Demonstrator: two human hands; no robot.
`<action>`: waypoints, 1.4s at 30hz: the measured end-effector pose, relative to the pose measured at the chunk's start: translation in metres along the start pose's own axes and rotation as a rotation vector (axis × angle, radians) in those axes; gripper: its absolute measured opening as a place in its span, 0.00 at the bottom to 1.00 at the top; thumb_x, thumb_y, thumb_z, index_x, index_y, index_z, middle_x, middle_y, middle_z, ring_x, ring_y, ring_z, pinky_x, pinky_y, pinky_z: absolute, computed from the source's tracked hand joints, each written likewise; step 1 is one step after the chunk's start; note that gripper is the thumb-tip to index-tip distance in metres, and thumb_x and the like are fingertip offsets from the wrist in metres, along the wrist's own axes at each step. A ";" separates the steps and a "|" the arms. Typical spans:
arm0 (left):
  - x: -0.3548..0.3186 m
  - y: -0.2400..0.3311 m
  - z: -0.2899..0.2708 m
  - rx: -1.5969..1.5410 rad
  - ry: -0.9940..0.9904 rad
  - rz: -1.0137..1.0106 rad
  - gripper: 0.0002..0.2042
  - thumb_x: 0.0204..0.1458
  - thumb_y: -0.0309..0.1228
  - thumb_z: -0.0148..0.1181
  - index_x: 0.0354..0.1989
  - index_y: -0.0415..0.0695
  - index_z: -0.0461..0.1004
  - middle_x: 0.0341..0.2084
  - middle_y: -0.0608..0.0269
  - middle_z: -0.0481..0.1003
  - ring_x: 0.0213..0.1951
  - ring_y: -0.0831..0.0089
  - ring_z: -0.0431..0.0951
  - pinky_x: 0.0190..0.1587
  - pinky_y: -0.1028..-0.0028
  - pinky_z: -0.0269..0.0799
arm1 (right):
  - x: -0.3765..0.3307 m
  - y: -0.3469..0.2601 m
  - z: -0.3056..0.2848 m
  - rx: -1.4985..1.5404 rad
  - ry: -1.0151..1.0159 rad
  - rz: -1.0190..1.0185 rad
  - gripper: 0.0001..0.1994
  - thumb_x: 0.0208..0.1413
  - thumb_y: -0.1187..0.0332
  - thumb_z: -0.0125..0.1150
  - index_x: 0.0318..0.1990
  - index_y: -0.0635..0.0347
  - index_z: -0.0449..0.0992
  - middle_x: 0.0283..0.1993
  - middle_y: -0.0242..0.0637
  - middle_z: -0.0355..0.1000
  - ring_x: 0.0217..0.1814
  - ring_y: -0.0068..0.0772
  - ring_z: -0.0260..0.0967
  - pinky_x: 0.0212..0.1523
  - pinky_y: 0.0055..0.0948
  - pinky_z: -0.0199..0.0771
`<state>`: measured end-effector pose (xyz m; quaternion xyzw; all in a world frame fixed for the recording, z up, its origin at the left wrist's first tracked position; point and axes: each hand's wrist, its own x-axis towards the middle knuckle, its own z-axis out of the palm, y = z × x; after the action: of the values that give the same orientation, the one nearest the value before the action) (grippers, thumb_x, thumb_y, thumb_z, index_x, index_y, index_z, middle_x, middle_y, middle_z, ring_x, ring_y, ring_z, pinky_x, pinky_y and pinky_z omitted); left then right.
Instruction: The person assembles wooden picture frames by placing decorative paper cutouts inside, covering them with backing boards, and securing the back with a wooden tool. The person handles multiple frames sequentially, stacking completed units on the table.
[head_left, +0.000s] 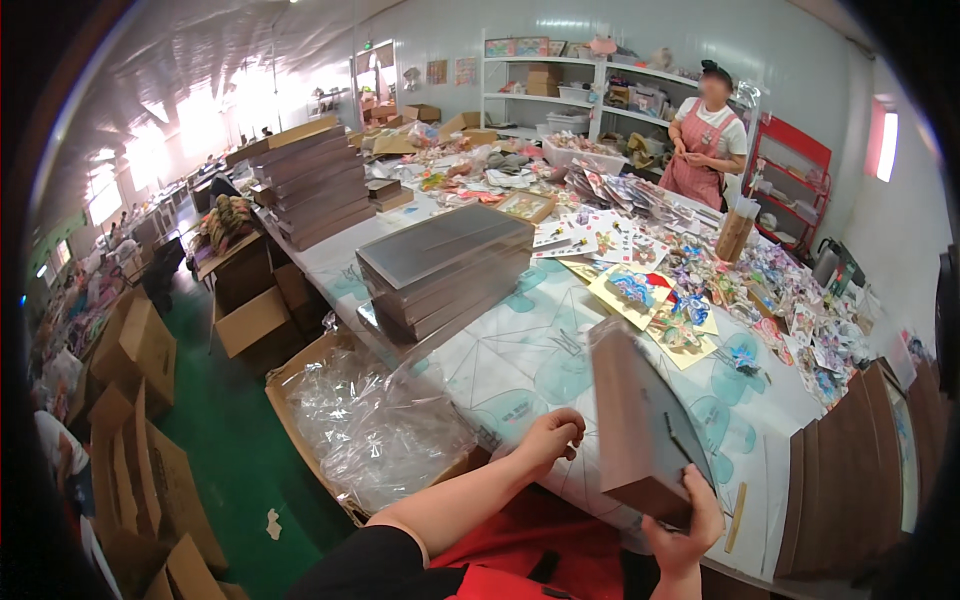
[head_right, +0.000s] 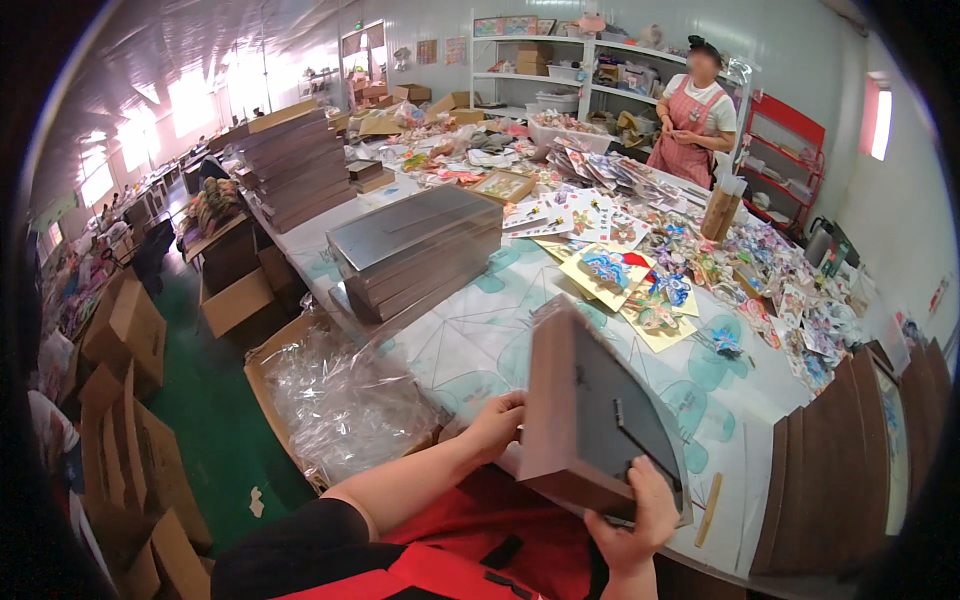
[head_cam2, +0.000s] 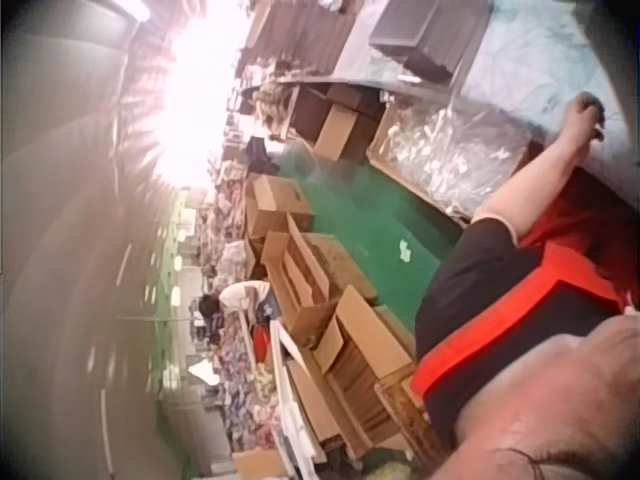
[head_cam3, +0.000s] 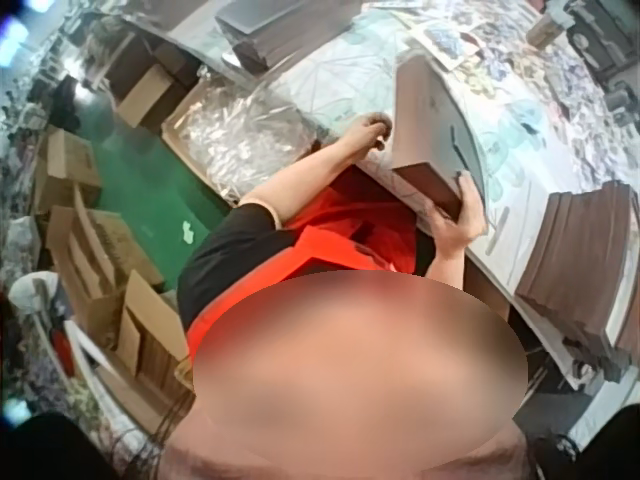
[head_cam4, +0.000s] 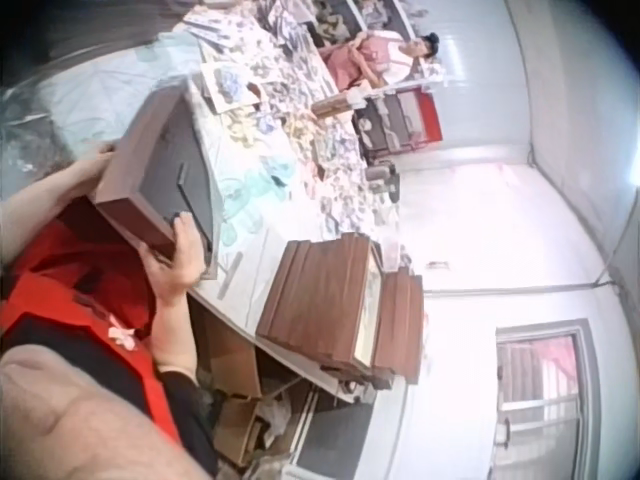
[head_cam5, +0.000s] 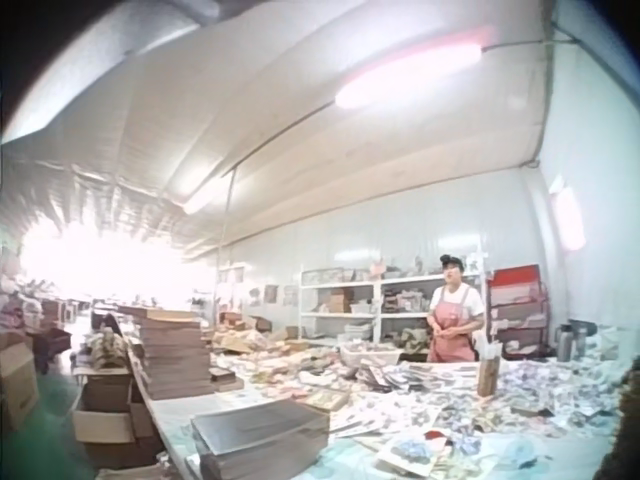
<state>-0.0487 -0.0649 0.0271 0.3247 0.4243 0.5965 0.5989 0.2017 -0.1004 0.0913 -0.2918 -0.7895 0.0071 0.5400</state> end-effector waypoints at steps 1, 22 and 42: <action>-0.003 0.002 0.007 -0.086 0.017 -0.010 0.10 0.50 0.21 0.47 0.41 0.39 0.68 0.29 0.65 0.73 0.30 0.79 0.71 0.34 0.77 0.68 | 0.000 0.000 0.000 0.020 -0.025 -0.031 0.30 0.25 0.69 0.71 0.45 0.65 0.73 0.45 0.52 0.74 0.47 0.55 0.73 0.49 0.44 0.74; 0.008 0.049 0.012 -0.112 0.228 0.232 0.12 0.57 0.26 0.54 0.49 0.43 0.70 0.38 0.66 0.74 0.37 0.78 0.73 0.37 0.74 0.72 | -0.004 -0.009 -0.023 0.102 -0.075 -0.122 0.27 0.26 0.62 0.75 0.40 0.61 0.75 0.39 0.45 0.77 0.43 0.48 0.77 0.45 0.40 0.77; 0.027 -0.029 0.026 0.695 -0.383 0.259 0.32 0.49 0.36 0.61 0.65 0.50 0.59 0.25 0.64 0.68 0.29 0.72 0.69 0.37 0.72 0.68 | -0.033 0.053 -0.051 0.445 0.546 0.561 0.38 0.39 0.66 0.72 0.59 0.68 0.59 0.53 0.39 0.64 0.54 0.31 0.63 0.56 0.32 0.62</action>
<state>-0.0144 -0.0376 0.0095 0.6632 0.4368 0.4173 0.4418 0.2776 -0.0877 0.0673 -0.3627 -0.4875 0.2454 0.7553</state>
